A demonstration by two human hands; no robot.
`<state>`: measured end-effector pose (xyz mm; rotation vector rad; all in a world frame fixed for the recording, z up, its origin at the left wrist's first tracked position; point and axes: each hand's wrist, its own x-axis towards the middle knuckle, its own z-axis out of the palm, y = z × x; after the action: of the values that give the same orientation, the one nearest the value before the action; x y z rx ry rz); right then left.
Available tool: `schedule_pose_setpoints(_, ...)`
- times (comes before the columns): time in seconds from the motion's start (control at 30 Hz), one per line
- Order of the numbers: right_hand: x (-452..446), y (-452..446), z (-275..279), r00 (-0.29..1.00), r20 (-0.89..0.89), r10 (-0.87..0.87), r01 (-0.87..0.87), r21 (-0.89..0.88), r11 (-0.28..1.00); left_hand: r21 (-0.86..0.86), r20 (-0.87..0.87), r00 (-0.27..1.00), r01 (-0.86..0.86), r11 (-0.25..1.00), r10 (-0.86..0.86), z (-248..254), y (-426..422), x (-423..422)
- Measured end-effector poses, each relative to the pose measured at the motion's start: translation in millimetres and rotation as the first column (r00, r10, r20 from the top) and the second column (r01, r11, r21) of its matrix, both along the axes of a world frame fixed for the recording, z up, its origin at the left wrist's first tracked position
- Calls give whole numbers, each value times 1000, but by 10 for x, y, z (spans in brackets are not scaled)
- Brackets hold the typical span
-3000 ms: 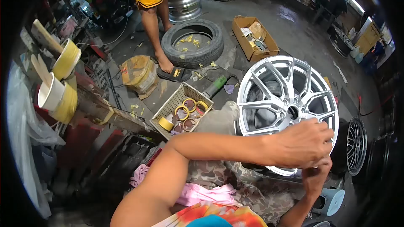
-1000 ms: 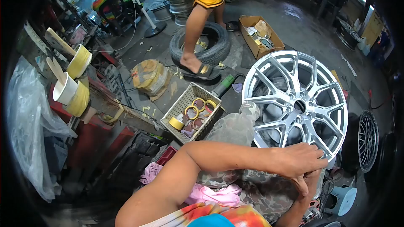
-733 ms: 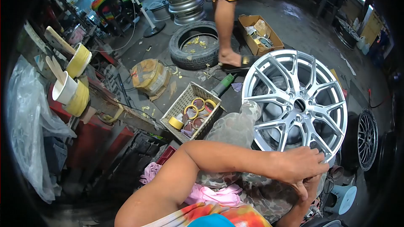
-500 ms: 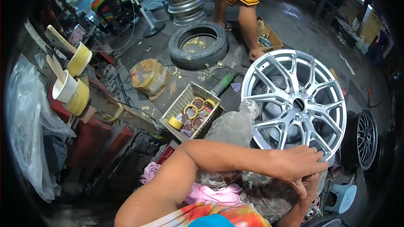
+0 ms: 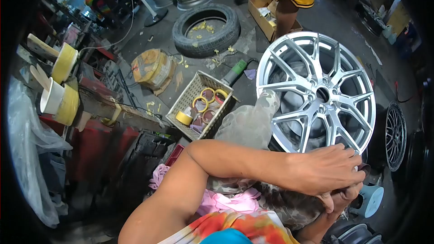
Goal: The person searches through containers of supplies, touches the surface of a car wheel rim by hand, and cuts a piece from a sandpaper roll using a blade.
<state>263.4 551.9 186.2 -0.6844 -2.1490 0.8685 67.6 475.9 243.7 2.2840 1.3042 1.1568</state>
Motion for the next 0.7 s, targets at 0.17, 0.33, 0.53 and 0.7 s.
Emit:
schedule_pose_setpoints(0.17, 52, 306, -499, 955, -177, -237, 140, -436, 889, 266, 85, 986, -163, 950, 145, 62, 19, -320)
schedule_pose_setpoints(0.33, -498, 701, 227, 923, 363, 125, -208, 201, 957, 233, 220, 815, -578, 782, 536, 163, -668, -1680)
schedule_pose_setpoints(0.53, -650, 802, 23, 927, 375, -21, -75, 240, 968, -563, -91, 240, -813, 149, 967, -1753, -2009, -3244)
schedule_pose_setpoints(0.7, -986, 673, -16, 879, 476, -3, -109, 208, 972, -605, -385, 117, -781, -155, 916, -3884, -2562, -3390)
